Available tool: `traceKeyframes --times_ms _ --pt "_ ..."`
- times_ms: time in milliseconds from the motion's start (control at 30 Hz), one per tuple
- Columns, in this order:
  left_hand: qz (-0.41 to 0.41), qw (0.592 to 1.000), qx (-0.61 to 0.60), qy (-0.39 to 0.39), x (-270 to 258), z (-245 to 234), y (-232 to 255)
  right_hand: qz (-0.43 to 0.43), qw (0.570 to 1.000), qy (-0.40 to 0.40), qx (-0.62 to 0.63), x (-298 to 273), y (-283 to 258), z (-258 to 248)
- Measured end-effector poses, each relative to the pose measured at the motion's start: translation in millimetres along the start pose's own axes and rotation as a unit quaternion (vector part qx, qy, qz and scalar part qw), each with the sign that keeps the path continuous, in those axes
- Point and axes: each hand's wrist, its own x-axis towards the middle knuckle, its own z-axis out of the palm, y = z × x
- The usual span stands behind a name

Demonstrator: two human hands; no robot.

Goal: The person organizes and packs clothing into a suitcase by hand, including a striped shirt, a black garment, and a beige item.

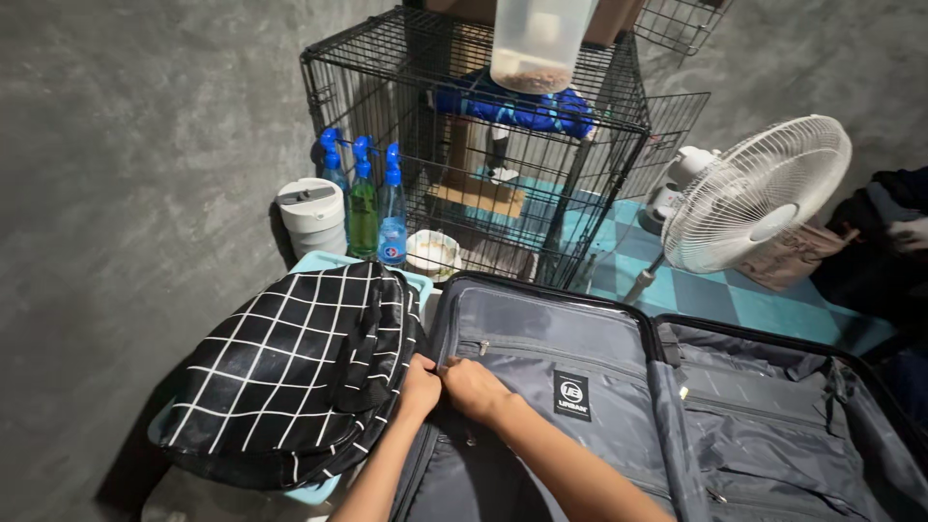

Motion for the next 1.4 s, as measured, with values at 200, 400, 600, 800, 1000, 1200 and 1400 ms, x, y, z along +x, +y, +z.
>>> traceKeyframes --times_ms 200,400,600,800,1000,1200,1400 --pt "-0.042 0.991 -0.121 -0.029 13.7 5.1 27.3 0.005 1.000 -0.007 -0.017 16.0 13.3 6.5" --pt "-0.046 0.980 -0.196 0.003 11.4 -12.3 80.8 0.062 0.979 0.166 0.100 21.4 17.2 1.4" --pt "-0.021 0.984 -0.177 0.020 33.0 -1.3 93.7 0.136 0.949 0.260 0.114 49.7 32.5 -14.6" --pt "-0.059 0.994 -0.088 0.040 60.3 20.1 93.4 0.156 0.932 0.296 0.138 91.0 63.2 -21.7" --pt "-0.103 0.991 -0.076 0.043 63.9 33.3 107.7 0.215 0.919 0.307 0.124 123.4 98.7 -30.2" --pt "0.051 0.998 0.024 0.017 53.1 40.9 135.0 0.312 0.894 0.308 0.087 121.7 130.5 -41.4" --pt "0.103 0.969 0.221 -0.042 24.0 32.1 191.2 0.433 0.856 0.279 0.053 63.1 169.0 -49.7"
